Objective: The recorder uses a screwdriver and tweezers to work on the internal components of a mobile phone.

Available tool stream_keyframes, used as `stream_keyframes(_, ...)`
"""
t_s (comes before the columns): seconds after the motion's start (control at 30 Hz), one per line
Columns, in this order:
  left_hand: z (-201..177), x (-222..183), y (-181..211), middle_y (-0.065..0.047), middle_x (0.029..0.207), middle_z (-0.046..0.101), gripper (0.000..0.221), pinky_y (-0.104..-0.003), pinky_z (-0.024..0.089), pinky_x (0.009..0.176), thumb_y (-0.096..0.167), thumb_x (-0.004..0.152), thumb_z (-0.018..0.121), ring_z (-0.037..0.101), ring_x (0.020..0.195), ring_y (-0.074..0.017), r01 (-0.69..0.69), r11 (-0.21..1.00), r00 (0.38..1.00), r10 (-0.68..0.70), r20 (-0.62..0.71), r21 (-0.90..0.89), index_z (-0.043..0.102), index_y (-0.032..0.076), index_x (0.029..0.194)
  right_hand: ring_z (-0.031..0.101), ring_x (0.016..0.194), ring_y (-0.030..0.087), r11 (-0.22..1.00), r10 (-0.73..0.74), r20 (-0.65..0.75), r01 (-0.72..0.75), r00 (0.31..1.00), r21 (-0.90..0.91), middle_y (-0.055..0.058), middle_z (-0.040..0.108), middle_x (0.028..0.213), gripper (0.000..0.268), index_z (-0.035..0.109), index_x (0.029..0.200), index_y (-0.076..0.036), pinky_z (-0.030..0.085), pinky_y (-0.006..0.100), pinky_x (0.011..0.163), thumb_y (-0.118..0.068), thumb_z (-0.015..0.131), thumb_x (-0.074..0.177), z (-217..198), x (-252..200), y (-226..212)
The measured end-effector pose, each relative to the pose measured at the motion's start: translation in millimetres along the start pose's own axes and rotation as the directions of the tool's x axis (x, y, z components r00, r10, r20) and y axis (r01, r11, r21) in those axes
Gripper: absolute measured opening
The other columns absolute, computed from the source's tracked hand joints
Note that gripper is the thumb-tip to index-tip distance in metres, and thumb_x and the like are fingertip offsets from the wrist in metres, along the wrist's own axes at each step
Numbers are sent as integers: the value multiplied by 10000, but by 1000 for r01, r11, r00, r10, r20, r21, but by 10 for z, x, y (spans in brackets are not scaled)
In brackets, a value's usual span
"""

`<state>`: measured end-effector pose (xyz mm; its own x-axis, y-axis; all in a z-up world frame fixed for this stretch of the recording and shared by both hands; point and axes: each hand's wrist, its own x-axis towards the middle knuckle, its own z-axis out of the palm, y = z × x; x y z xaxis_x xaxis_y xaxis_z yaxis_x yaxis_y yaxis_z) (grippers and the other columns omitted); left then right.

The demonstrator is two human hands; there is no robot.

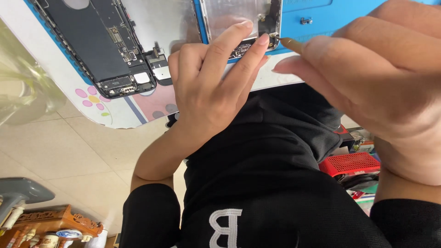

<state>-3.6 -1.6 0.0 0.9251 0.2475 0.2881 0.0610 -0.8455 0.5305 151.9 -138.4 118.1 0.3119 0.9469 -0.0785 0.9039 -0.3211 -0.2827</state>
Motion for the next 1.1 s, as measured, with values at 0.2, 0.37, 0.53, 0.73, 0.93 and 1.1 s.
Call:
stream_keyframes(0.2, 6, 9, 16, 55, 1343, 614, 292, -318, 371, 868, 233, 1021, 837, 516, 948, -179, -9, 1000, 999, 8, -50, -11, 741, 210, 1295, 578, 543, 152, 964, -49, 187, 95, 981, -249, -11, 534, 593, 281, 637, 907, -88, 416, 303, 479, -264, 851, 860, -184, 213, -151)
stream_keyframes(0.37, -23, -3, 4, 52, 1364, 607, 302, -323, 366, 871, 211, 1021, 830, 525, 967, -186, -35, 999, 998, 34, -44, -18, 735, 200, 1307, 581, 580, 78, 900, 59, 423, 135, 904, -415, -64, 486, 615, 199, 553, 894, -137, 410, 260, 504, -298, 664, 931, -209, 125, -181)
stream_keyframes(0.53, -40, 14, 7, 57, 1342, 614, 285, -349, 373, 904, 270, 1042, 864, 523, 948, -187, -34, 999, 999, 33, -44, -19, 740, 201, 1288, 579, 550, 45, 834, 32, 439, 218, 898, -507, -91, 489, 595, 231, 563, 903, -146, 393, 221, 444, -244, 731, 779, -234, 174, -241)
stream_keyframes(0.73, -18, -9, -6, 62, 1366, 602, 318, -324, 369, 873, 241, 1025, 829, 519, 975, -184, -48, 998, 998, 46, -53, -45, 723, 206, 1323, 543, 512, 96, 799, 35, 220, 105, 975, -592, -47, 507, 603, 313, 623, 962, -111, 414, 243, 492, -418, 599, 1022, -149, 107, -267)
stream_keyframes(0.93, -6, -3, -11, 57, 1363, 599, 328, -327, 367, 860, 245, 1014, 832, 507, 962, -182, -72, 996, 994, 68, -82, -47, 725, 201, 1321, 533, 573, 78, 749, 33, 145, 72, 989, -659, -46, 526, 688, 373, 620, 962, -133, 392, 228, 543, -488, 612, 1077, -149, 11, -241)
stream_keyframes(1.1, -39, 18, 12, 54, 1347, 609, 290, -354, 378, 900, 269, 1027, 864, 513, 960, -196, -56, 997, 997, 54, -62, -47, 743, 197, 1280, 555, 779, 34, 679, -57, 83, 99, 995, -727, -70, 528, 832, 155, 571, 975, -169, 369, 179, 656, -305, 645, 988, -106, -130, -152)
